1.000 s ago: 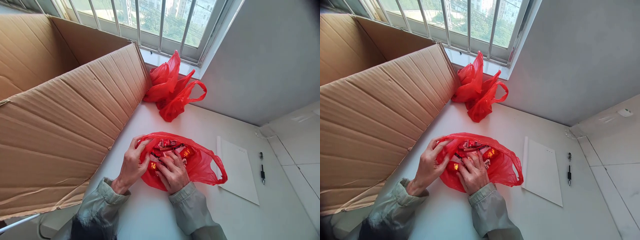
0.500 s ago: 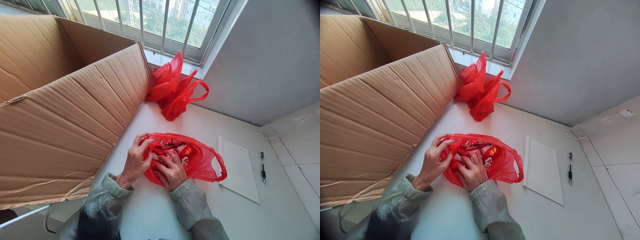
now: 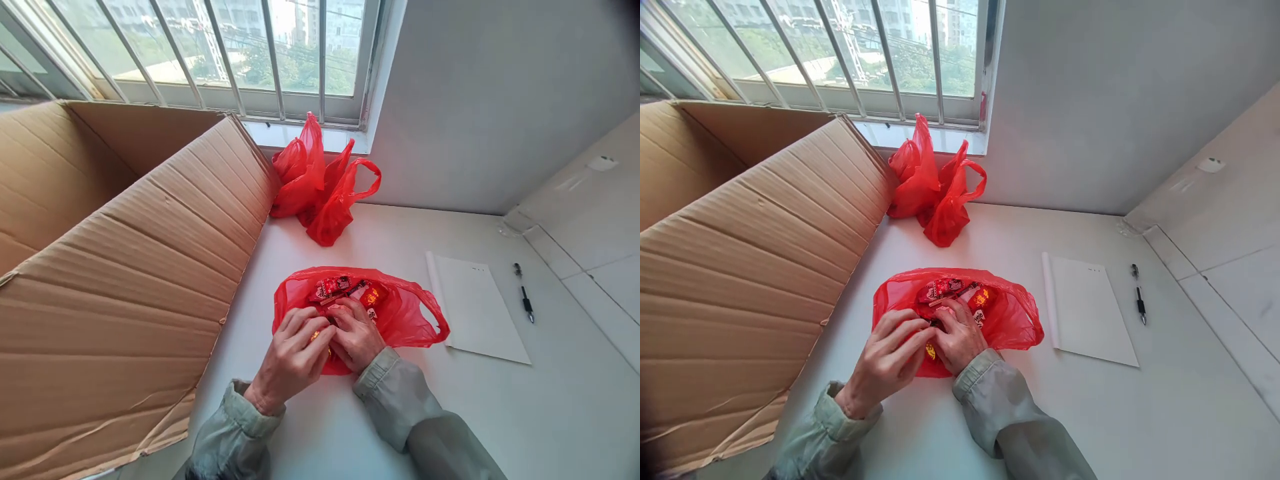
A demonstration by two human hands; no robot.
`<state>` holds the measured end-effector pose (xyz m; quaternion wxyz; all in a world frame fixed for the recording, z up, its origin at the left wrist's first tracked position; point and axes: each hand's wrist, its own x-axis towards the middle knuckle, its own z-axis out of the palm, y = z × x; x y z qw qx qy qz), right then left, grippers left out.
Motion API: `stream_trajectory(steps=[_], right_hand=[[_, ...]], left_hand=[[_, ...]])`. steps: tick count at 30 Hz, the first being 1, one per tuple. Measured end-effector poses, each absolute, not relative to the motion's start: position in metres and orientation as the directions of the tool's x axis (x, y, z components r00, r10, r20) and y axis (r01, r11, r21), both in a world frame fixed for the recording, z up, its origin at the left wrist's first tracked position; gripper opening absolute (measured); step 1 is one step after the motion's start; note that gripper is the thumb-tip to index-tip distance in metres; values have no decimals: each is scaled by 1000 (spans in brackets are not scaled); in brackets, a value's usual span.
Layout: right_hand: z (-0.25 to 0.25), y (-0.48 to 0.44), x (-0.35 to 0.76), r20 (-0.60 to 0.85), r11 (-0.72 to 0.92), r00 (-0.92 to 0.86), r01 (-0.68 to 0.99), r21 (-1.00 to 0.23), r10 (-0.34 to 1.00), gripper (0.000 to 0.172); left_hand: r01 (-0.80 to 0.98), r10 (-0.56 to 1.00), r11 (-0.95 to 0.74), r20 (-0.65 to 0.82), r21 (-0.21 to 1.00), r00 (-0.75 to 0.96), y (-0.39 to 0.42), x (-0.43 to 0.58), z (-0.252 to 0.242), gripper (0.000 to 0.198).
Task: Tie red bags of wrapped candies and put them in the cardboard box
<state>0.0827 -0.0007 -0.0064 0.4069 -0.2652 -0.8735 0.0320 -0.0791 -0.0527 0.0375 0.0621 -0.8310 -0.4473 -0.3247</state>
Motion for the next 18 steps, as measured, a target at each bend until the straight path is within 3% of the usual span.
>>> stream_trajectory(steps=[4, 8, 11, 18], right_hand=[[-4, 7, 93, 659, 839, -543, 468, -277, 520, 16], [0, 12, 107, 507, 790, -608, 507, -344, 611, 37], [-1, 14, 113, 432, 758, -622, 546, -357, 653, 32], [-10, 15, 113, 522, 772, -575, 533, -346, 630, 25]], left_hand=[[778, 776, -585, 436, 230, 455, -47, -78, 34, 20], [818, 844, -514, 323, 258, 428, -44, -84, 33, 14], [827, 870, -484, 252, 286, 423, -44, -85, 32, 17], [801, 873, -488, 193, 346, 448, -43, -86, 33, 25]])
